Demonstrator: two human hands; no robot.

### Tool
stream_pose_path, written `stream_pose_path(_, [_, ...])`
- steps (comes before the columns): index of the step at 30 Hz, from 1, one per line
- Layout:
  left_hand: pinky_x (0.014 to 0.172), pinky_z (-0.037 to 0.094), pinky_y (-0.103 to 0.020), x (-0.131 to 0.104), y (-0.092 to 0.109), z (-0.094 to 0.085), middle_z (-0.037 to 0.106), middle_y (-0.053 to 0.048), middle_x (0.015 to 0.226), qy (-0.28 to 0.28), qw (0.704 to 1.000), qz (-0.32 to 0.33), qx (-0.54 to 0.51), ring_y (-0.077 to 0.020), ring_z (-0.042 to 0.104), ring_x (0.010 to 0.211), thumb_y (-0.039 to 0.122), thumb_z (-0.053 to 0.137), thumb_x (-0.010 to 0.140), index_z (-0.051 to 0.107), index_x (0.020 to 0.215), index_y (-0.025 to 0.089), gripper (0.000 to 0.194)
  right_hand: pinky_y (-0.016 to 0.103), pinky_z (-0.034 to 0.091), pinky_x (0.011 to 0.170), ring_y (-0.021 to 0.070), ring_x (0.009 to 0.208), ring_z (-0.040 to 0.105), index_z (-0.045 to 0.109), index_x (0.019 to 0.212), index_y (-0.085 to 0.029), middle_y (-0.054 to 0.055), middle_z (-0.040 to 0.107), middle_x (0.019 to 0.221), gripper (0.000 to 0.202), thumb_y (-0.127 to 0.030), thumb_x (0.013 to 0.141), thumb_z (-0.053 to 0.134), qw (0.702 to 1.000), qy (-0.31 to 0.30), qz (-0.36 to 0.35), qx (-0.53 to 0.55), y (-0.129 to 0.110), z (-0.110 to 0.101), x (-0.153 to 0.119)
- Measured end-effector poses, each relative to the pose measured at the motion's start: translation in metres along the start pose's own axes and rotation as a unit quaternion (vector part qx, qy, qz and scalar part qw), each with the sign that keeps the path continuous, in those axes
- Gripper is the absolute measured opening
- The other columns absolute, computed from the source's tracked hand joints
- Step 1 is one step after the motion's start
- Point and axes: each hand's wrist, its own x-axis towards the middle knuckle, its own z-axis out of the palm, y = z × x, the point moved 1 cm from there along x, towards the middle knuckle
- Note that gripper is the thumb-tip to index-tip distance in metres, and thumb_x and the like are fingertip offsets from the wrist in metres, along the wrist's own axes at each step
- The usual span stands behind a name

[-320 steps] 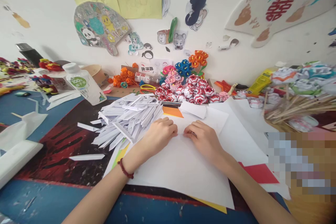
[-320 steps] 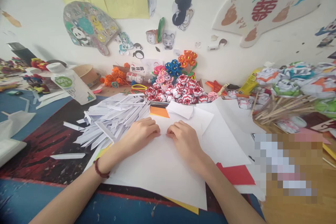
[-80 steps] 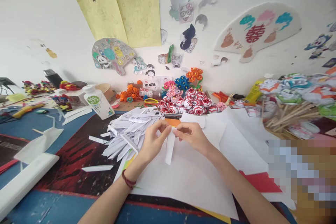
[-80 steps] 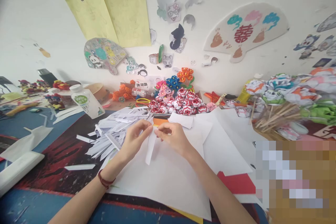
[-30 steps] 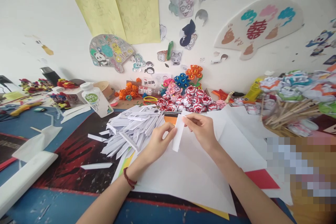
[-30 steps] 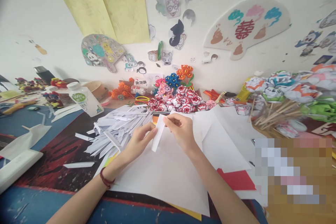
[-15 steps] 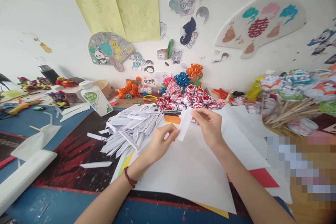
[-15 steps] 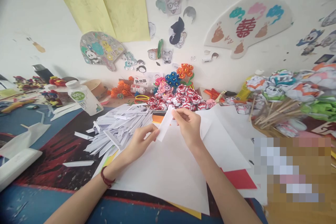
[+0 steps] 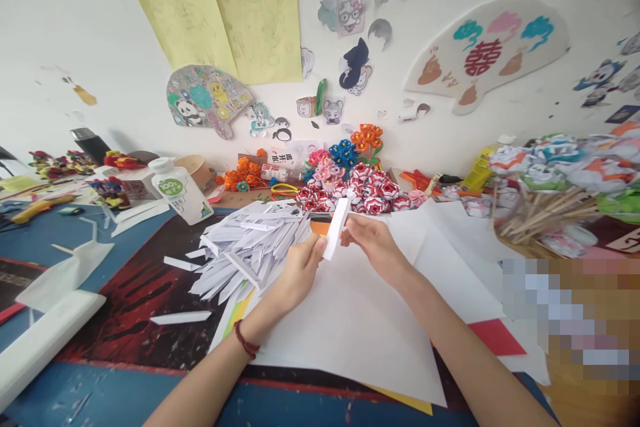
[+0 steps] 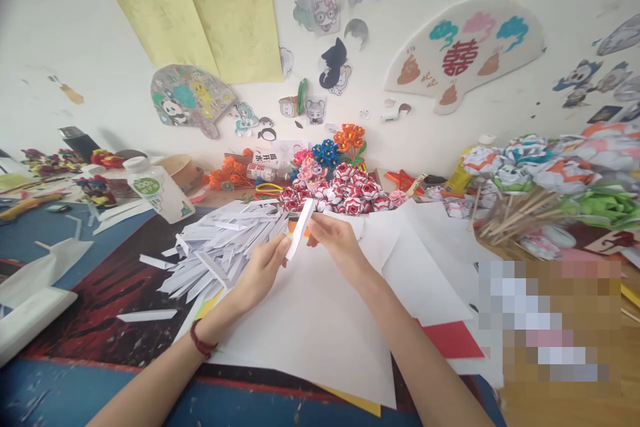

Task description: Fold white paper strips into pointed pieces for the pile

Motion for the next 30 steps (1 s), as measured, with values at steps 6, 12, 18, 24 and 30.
stream_pose_path(6, [0.058,0.032,-0.025,0.001,-0.003,0.002,0.046,0.003,0.060,-0.049,0.999,0.021,0.010,-0.0116,0.043,0.057,0.040,0.028,0.097,0.046,0.067,0.018,0.041,0.031,0.047,0.077,0.0182,0.083,0.063,0.067,0.109,-0.017,0.008,0.071,0.093,0.042,-0.046,0.078,0.067,0.999,-0.023,0.025,-0.009,0.001,0.003,-0.002])
stream_pose_path(12, [0.058,0.032,-0.025,0.004,-0.007,-0.004,0.054,0.002,0.065,0.041,0.997,-0.003,0.066,-0.0119,0.046,0.058,0.043,0.037,0.094,0.052,0.076,0.018,0.034,0.033,0.049,0.073,0.0209,0.081,0.064,0.072,0.100,-0.018,0.007,0.072,0.090,0.038,-0.046,0.074,0.068,0.987,-0.038,-0.006,-0.157,0.007,0.002,-0.001])
stream_pose_path(18, [0.056,0.033,-0.025,0.005,-0.008,-0.010,0.054,0.002,0.065,0.098,0.992,-0.007,0.073,-0.0123,0.047,0.058,0.039,0.044,0.092,0.051,0.077,0.019,0.026,0.029,0.048,0.067,0.0177,0.073,0.061,0.073,0.095,-0.018,0.005,0.071,0.086,0.030,-0.041,0.077,0.066,0.972,-0.088,-0.008,-0.218,0.012,0.008,-0.004])
stream_pose_path(24, [0.058,0.033,-0.025,0.003,-0.006,-0.009,0.052,0.002,0.063,0.085,0.992,0.011,0.093,-0.0128,0.047,0.058,0.033,0.040,0.093,0.049,0.073,0.019,0.026,0.029,0.049,0.061,0.0193,0.069,0.061,0.069,0.079,-0.016,0.003,0.067,0.070,0.029,-0.042,0.084,0.056,0.986,-0.064,0.008,-0.154,0.014,0.012,-0.004])
stream_pose_path(30, [0.059,0.033,-0.026,0.000,-0.007,-0.007,0.059,0.000,0.071,0.136,0.975,0.010,0.174,-0.0142,0.050,0.062,0.033,0.041,0.093,0.053,0.079,0.019,0.023,0.034,0.054,0.068,0.0242,0.080,0.067,0.068,0.088,-0.016,0.006,0.071,0.083,0.025,-0.039,0.078,0.065,0.992,-0.020,0.029,-0.120,0.024,0.020,-0.007])
